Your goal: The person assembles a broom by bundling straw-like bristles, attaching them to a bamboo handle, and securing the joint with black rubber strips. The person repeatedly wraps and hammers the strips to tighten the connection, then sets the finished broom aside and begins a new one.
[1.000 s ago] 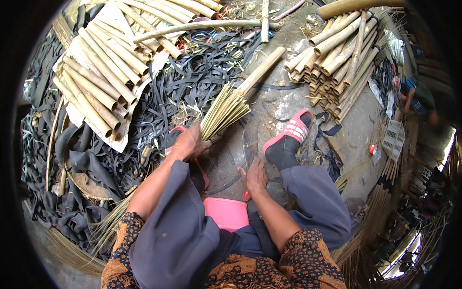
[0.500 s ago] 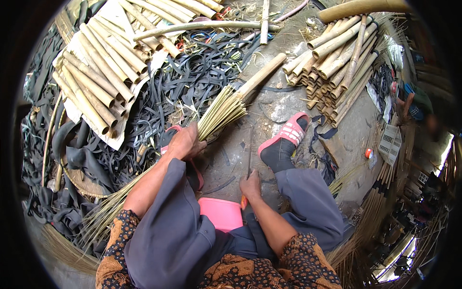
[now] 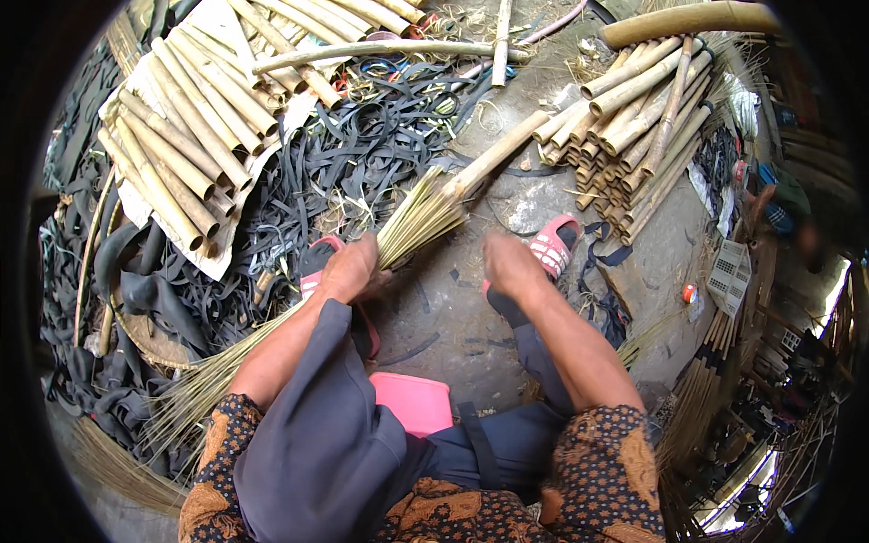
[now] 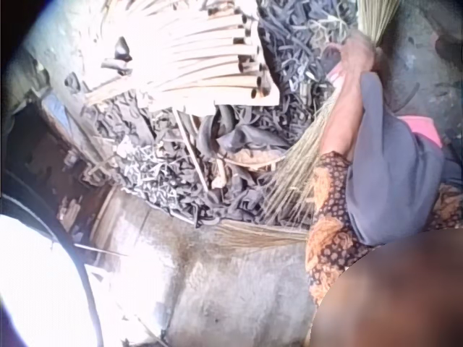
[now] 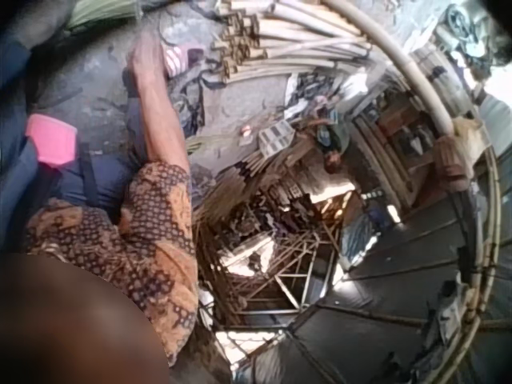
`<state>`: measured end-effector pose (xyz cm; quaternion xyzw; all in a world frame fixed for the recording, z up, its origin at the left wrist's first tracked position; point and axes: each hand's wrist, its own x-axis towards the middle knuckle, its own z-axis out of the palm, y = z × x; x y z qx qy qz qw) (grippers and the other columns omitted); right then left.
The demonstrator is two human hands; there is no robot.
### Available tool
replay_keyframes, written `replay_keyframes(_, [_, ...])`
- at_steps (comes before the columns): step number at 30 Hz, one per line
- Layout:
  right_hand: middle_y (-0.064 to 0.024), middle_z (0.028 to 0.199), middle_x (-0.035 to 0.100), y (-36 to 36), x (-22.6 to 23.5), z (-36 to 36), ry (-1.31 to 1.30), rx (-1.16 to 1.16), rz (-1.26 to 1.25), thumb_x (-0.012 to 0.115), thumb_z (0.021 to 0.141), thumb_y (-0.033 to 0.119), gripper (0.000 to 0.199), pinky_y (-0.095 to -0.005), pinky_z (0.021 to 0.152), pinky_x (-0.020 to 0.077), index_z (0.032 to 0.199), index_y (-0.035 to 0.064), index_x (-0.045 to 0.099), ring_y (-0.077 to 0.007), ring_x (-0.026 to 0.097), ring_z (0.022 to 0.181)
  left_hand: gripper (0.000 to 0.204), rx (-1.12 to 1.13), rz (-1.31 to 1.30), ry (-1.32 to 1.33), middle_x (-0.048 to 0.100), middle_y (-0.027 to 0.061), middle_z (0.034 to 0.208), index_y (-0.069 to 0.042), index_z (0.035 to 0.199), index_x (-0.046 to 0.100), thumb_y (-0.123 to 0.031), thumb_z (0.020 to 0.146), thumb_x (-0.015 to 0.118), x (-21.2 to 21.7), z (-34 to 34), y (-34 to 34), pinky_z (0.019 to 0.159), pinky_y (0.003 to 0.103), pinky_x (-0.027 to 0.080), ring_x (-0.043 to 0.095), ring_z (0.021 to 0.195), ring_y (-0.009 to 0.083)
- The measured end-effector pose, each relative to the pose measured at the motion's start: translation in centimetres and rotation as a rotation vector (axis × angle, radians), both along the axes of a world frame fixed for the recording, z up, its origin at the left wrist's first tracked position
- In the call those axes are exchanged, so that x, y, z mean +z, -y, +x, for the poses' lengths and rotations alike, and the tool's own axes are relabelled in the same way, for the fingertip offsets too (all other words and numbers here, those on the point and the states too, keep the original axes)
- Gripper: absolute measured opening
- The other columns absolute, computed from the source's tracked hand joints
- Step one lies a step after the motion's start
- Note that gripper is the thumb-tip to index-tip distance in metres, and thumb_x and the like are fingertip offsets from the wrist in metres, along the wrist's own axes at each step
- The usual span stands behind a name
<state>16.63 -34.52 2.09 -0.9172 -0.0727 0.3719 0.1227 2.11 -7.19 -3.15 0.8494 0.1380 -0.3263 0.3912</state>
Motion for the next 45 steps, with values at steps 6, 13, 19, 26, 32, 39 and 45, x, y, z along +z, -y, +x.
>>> replay_keyframes(6, [-0.0325,0.092,0.070,-1.1,1.5,-0.3,-0.097,-0.107,-0.039,0.049,0.104,0.015,0.022,-0.0563,0.082,0.0554,0.103,-0.0028,0.062,-0.0504,0.070,0.089,0.055,0.028,0.034,-0.052,0.072,0.0348,0.099,0.006,0.114,0.052,-0.027,0.083,0.084,-0.2,-0.3,0.1,0.088,0.055,0.057,0.071,0.101,0.0512])
replay_keyframes(13, [-0.0314,0.087,0.069,-1.7,1.6,-2.0,-0.009,0.243,0.060,0.052,0.104,0.017,0.023,-0.0562,0.073,0.0568,0.099,-0.0037,0.061,-0.0522,0.068,0.083,0.057,0.020,0.027,-0.063,0.072,0.0346,0.100,0.005,0.116,0.052,-0.028,0.084,0.085,0.0,-0.3,0.1,0.089,0.055,0.057,0.071,0.101,0.0512])
replay_keyframes(19, [-0.0324,0.086,0.069,-2.3,1.4,-4.1,-0.186,0.435,0.004,0.052,0.106,0.022,0.027,-0.0558,0.075,0.0566,0.100,-0.0029,0.062,-0.0511,0.070,0.084,0.057,-0.008,0.036,-0.074,0.074,0.0316,0.105,0.005,0.119,0.053,-0.029,0.085,0.084,0.3,-0.1,0.1,0.090,0.053,0.058,0.073,0.102,0.0487])
replay_keyframes(26, [-0.0295,0.083,0.068,-3.7,1.6,-5.9,-0.118,0.360,0.068,0.053,0.107,0.022,0.027,-0.0555,0.080,0.0545,0.100,-0.0022,0.060,-0.0507,0.069,0.087,0.058,0.015,0.055,-0.074,0.075,0.0298,0.104,0.005,0.120,0.053,-0.030,0.085,0.084,0.1,-0.2,0.3,0.090,0.054,0.058,0.074,0.100,0.0483])
replay_keyframes(32, [-0.0317,0.095,0.069,-4.3,2.2,-7.3,-0.268,0.110,0.030,0.051,0.109,0.025,0.030,-0.0563,0.082,0.0532,0.106,-0.0019,0.062,-0.0503,0.070,0.092,0.058,0.041,0.017,-0.069,0.074,0.0315,0.108,0.006,0.121,0.056,-0.028,0.084,0.083,-0.7,-0.3,0.3,0.091,0.054,0.058,0.073,0.103,0.0484])
replay_keyframes(39, [-0.0312,0.094,0.072,-2.8,2.3,-3.1,-0.139,-0.199,-0.079,0.049,0.109,0.025,0.035,-0.0530,0.077,0.0559,0.115,-0.0053,0.066,-0.0456,0.073,0.085,0.043,0.011,-0.427,-0.206,0.075,0.0213,0.081,0.007,0.104,0.071,-0.028,0.080,0.079,-3.4,0.3,-1.9,0.067,0.045,0.059,0.075,0.071,0.0313])
replay_keyframes(45, [-0.0280,0.081,0.066,0.3,2.2,-3.6,0.073,0.435,0.109,0.053,0.106,0.021,0.024,-0.0500,0.070,0.0533,0.102,-0.0016,0.061,-0.0499,0.067,0.081,0.033,0.104,-0.612,-0.222,0.071,0.0100,0.072,0.004,0.100,0.073,-0.022,0.080,0.080,-3.9,0.1,-1.4,0.057,0.035,0.054,0.067,0.060,0.0185])
